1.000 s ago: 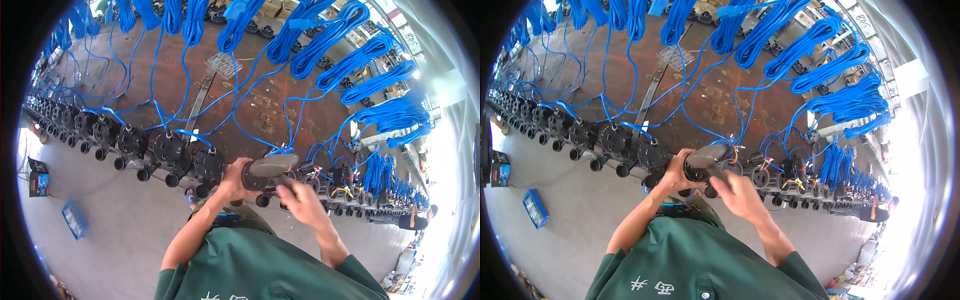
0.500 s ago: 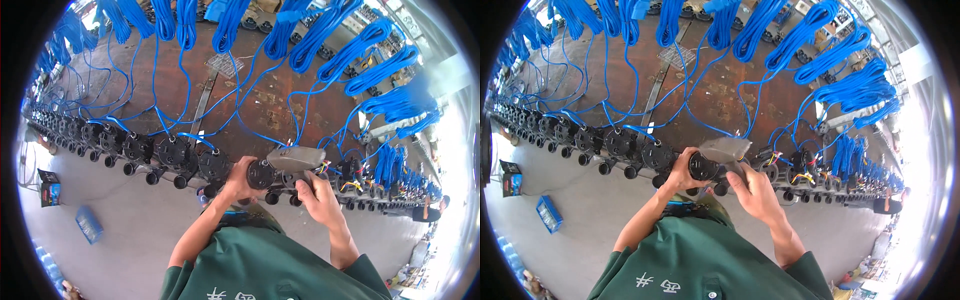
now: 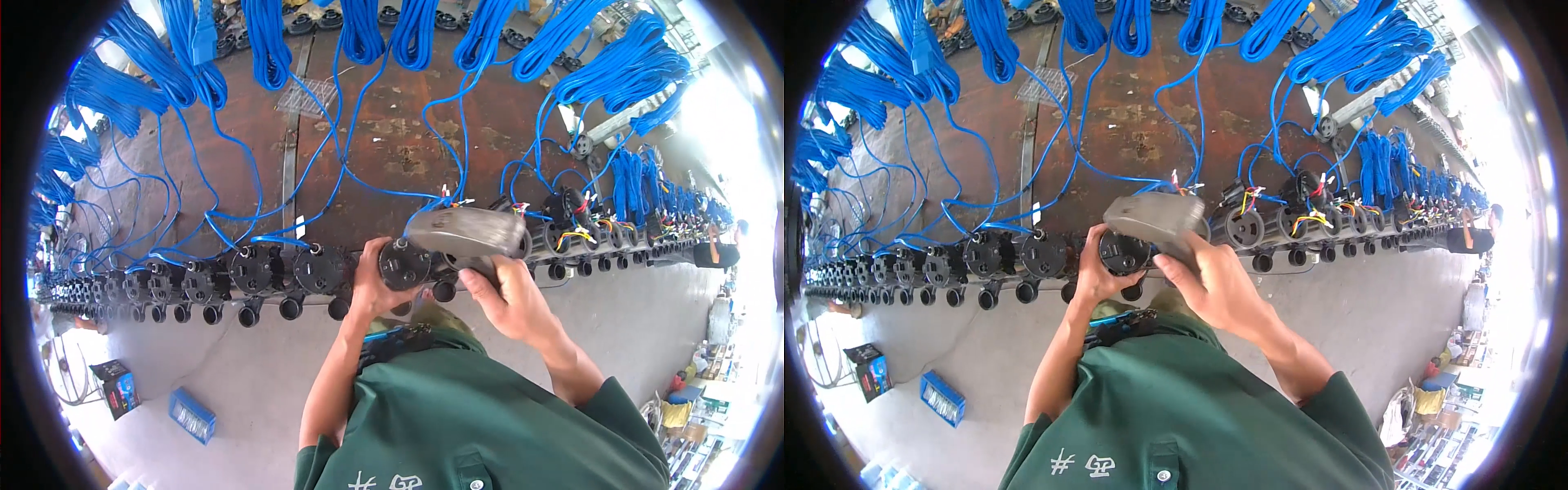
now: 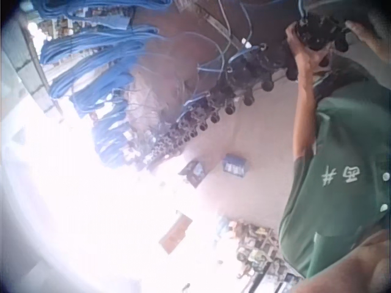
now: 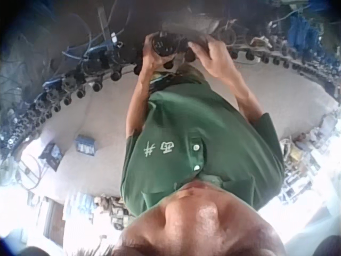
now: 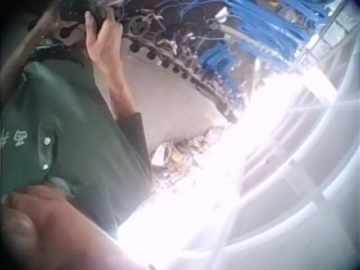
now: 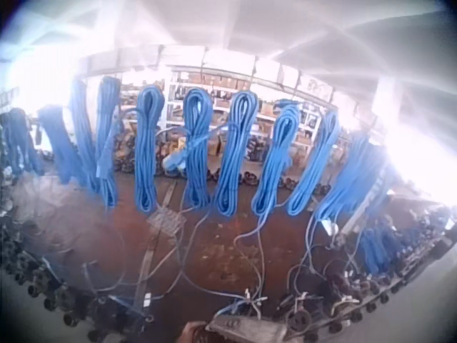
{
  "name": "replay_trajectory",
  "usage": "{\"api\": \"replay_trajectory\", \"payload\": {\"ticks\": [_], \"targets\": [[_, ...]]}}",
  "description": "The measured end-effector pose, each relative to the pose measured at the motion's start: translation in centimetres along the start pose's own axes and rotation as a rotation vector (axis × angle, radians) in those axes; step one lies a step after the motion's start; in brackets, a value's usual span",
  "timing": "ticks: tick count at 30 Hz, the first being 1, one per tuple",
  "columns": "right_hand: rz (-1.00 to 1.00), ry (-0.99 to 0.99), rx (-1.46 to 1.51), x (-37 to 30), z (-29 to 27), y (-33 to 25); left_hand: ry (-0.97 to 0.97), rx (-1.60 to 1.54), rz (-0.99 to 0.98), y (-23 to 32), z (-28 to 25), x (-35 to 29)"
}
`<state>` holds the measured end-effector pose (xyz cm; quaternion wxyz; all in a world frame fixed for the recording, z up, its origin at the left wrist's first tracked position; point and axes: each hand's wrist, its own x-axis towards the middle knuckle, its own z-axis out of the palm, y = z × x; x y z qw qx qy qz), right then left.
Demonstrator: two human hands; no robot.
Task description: The person assembles water pumps by securing top covers and inserting blue cables, using a hammer to tap components into place.
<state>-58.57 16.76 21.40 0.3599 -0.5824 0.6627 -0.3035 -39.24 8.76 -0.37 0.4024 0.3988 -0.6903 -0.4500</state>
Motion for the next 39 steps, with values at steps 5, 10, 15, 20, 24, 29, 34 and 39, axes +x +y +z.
{"api": "replay_trajectory", "payload": {"ticks": [5,10,15,20,24,29,34,39], "targets": [[0.162,-0.11,-0.418,1.0,3.4,6.9,-0.04,0.052,0.027,0.3,-0.5,0.6],[0.248,-0.147,0.026,-0.4,-0.2,4.6,-0.026,-0.026,-0.102,0.3,-0.3,-0.4],[0.139,0.039,0.161,-3.5,0.4,9.1,-0.042,0.241,-0.288,-1.7,2.1,-6.8],[0.529,-0.153,0.245,-5.4,2.6,13.5,-0.17,-0.094,-0.775,-8.6,6.1,-9.2],[0.621,-0.139,0.55,-5.7,3.2,15.1,-0.034,-0.339,-0.726,-11.4,8.8,-9.6],[0.611,-0.103,0.755,-3.5,0.2,14.5,0.038,-0.308,-0.554,-11.1,9.2,-9.6],[0.79,-0.262,0.675,-3.5,5.6,16.2,0.003,-0.056,-0.3,-14.6,9.3,-11.1],[0.643,-0.189,0.564,-3.5,1.2,15.6,-0.023,-0.059,-0.323,-14.7,8.5,-11.3]]}}
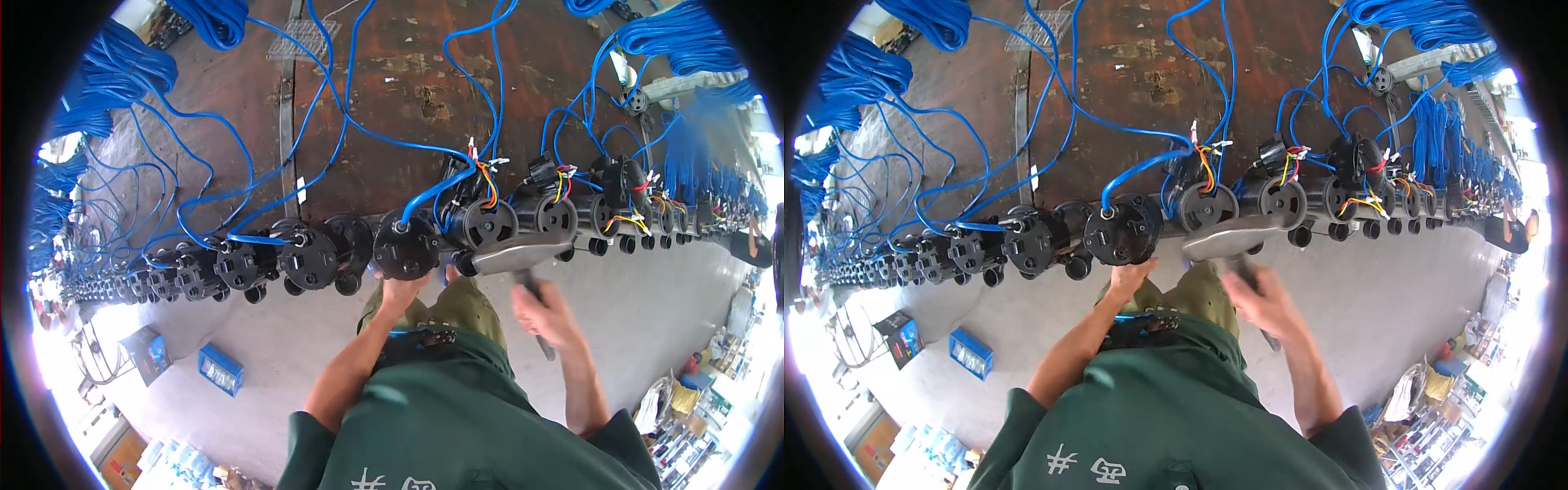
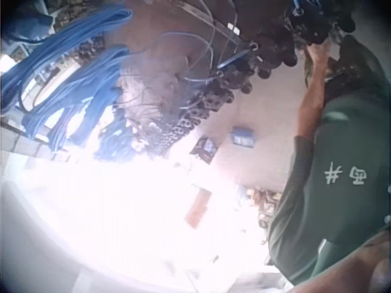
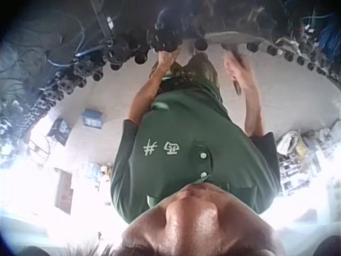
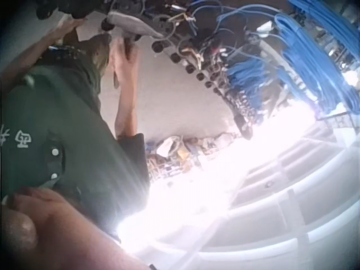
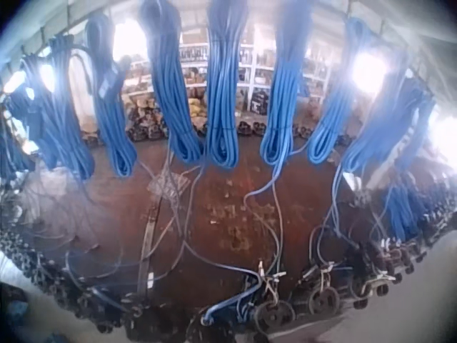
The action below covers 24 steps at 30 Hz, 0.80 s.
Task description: The person assembles water pumps by securing top covers and inserting blue cables, using a hammer to tap components into place.
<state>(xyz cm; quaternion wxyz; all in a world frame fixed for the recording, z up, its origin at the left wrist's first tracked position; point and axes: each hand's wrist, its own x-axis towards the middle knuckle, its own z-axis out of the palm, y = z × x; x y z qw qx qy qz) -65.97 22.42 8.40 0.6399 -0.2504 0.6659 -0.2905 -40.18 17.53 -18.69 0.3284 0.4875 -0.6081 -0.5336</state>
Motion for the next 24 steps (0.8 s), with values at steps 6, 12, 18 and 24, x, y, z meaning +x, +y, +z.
{"api": "replay_trajectory", "payload": {"ticks": [6,12,18,24], "targets": [[0.045,0.173,-0.045,1.4,4.0,0.5,0.009,-0.1,-0.093,-3.9,1.3,0.0],[0.122,-0.001,0.116,-0.7,1.1,0.3,-0.011,-0.094,-0.046,-4.7,0.1,0.2],[-0.04,0.22,0.27,0.7,4.2,-1.5,-0.092,-0.168,-0.245,-3.0,-0.6,0.6],[0.178,0.011,-0.109,0.5,4.2,2.0,-0.025,-0.05,-0.21,-3.5,0.2,0.4]]}}
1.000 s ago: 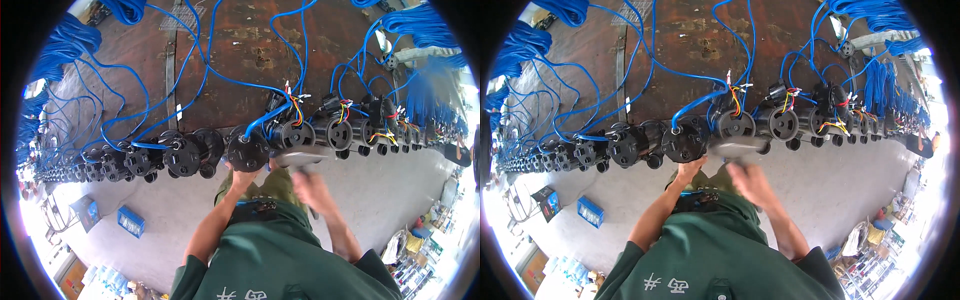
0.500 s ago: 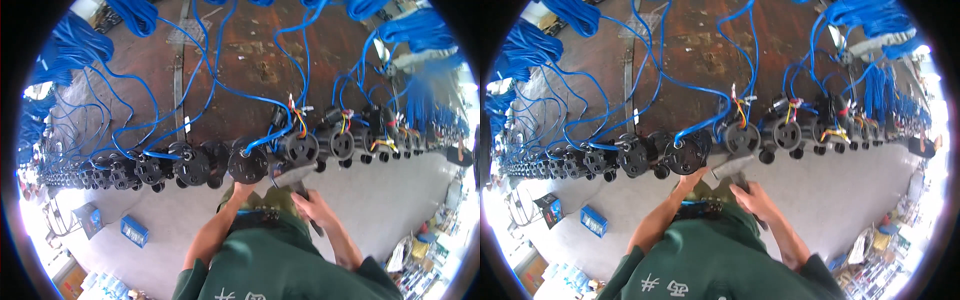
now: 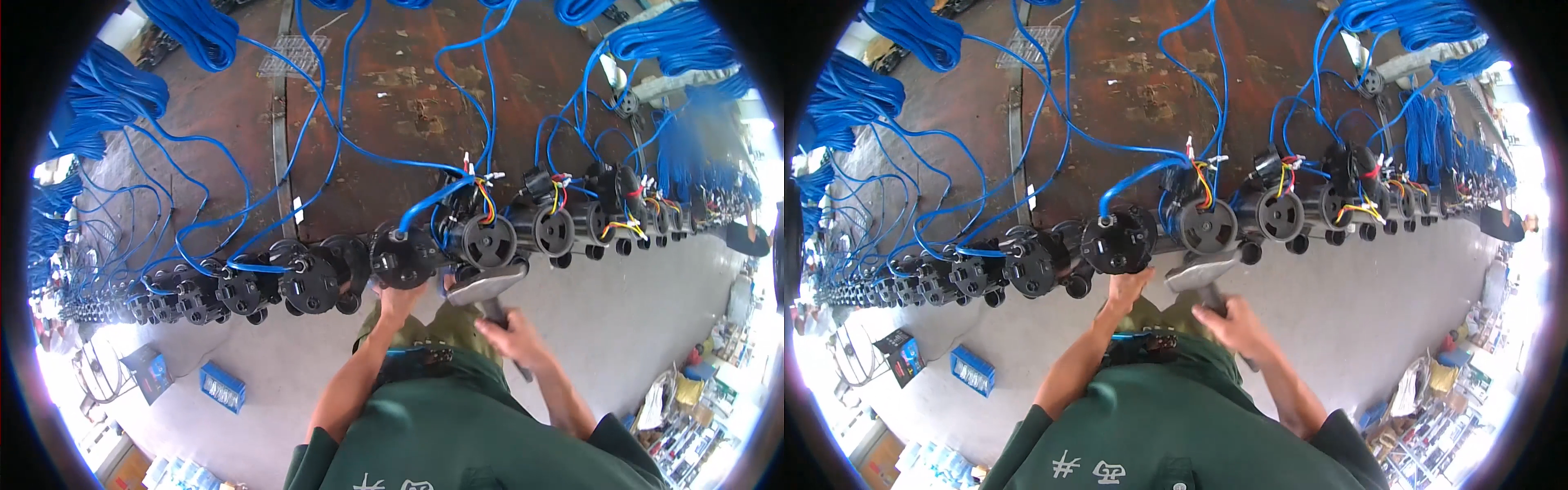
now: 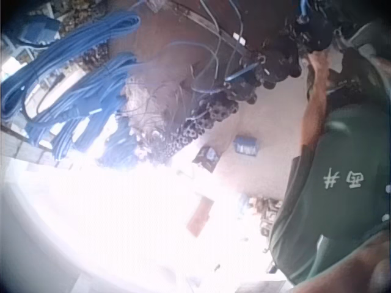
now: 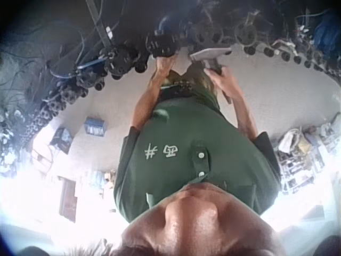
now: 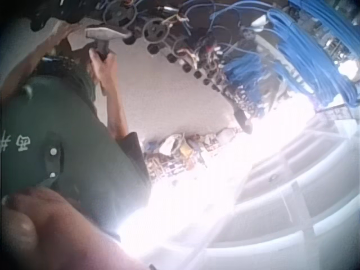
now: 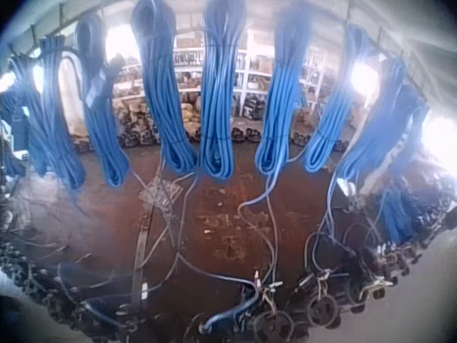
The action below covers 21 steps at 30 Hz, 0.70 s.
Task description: The person assembles water pumps by securing top covers and inserting blue cables, using a hammer to tap components into place.
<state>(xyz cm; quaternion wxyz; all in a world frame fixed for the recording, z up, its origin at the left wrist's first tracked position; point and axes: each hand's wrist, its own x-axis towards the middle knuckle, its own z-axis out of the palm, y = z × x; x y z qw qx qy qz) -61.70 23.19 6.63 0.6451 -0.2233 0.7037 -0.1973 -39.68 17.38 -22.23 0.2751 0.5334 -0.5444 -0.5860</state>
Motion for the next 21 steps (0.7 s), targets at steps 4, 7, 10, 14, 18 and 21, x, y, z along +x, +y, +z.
{"api": "replay_trajectory", "payload": {"ticks": [4,7,10,14,18,21], "targets": [[-0.07,-0.019,0.389,-2.1,-3.1,-2.2,-0.038,-0.169,0.034,2.3,-0.1,0.1],[-0.113,0.054,0.401,-2.6,-3.4,-2.2,-0.2,-0.232,-0.283,8.4,-2.1,0.0],[-0.094,0.088,0.319,-2.8,-3.0,-1.4,-0.271,-0.245,-0.422,7.7,-4.5,-1.3],[-0.044,0.064,0.311,-2.3,-2.2,-0.1,-0.339,-0.162,-0.471,6.5,-5.4,-1.9],[-0.03,0.009,0.279,-1.7,-1.5,0.4,-0.223,-0.153,-0.413,6.0,-3.1,-1.3],[-0.049,0.016,0.257,-1.6,-1.2,0.4,-0.134,-0.2,-0.381,8.0,-1.8,-0.9]]}}
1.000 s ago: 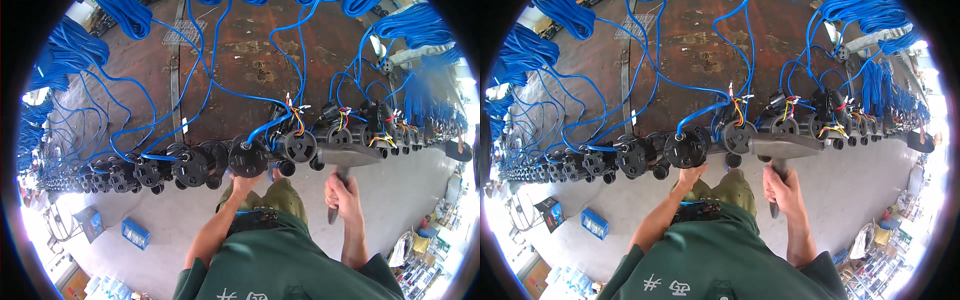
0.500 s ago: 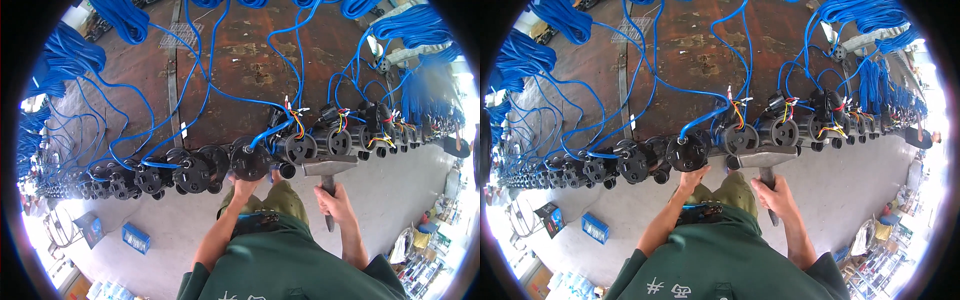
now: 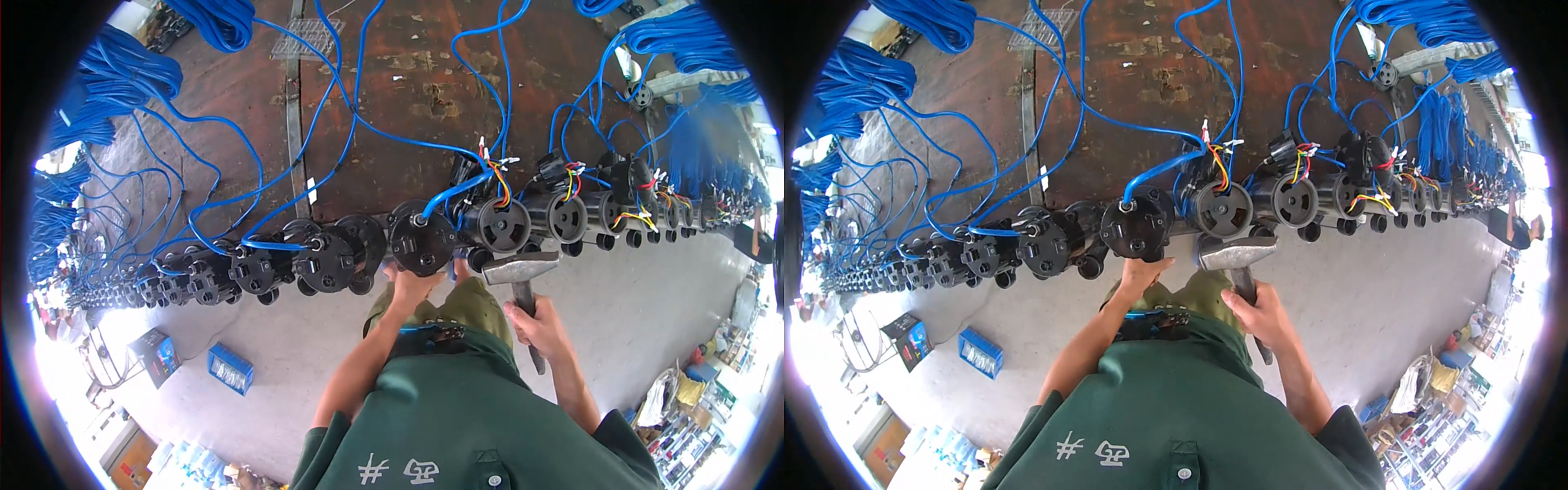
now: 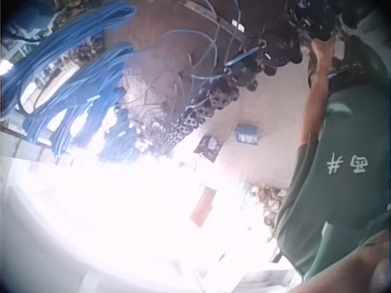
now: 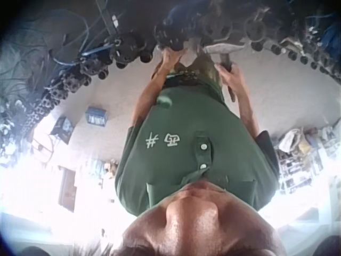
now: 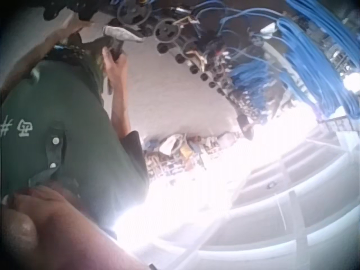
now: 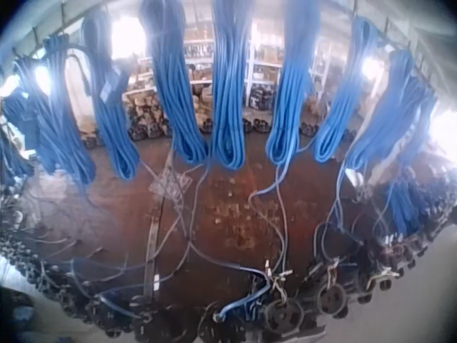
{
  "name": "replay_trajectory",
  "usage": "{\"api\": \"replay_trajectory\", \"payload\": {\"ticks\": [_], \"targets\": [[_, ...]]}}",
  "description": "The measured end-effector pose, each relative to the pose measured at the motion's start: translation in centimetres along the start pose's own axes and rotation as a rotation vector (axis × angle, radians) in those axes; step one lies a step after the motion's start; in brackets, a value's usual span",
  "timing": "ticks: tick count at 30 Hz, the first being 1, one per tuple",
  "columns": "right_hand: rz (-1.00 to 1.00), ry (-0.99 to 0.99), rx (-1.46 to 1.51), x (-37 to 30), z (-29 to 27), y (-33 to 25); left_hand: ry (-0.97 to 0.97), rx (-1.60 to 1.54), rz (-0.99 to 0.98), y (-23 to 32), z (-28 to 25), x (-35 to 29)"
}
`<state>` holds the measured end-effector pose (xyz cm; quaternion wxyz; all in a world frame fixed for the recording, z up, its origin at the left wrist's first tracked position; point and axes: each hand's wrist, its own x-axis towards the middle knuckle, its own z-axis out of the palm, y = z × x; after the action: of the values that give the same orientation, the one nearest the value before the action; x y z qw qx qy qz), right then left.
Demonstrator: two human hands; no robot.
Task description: The person assembles water pumps by securing top covers and inserting blue cables, using a hammer to tap components into place.
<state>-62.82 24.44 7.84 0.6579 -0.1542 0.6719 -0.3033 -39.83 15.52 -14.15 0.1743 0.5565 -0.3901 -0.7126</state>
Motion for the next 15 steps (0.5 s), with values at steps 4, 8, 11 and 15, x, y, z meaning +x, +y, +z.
{"api": "replay_trajectory", "payload": {"ticks": [4,8,11,15], "targets": [[-0.022,-0.023,0.045,-0.1,0.2,0.3,0.119,0.139,0.216,-5.4,0.2,1.7],[-0.008,0.019,-0.012,0.2,0.4,0.5,0.132,0.151,0.222,-6.1,-0.4,1.7],[0.003,0.01,0.072,0.5,-0.5,0.9,0.062,-0.07,0.088,-3.3,0.4,0.0],[-0.054,-0.031,0.266,-0.2,-1.2,-2.0,0.183,0.071,0.221,-10.1,0.4,2.9]]}}
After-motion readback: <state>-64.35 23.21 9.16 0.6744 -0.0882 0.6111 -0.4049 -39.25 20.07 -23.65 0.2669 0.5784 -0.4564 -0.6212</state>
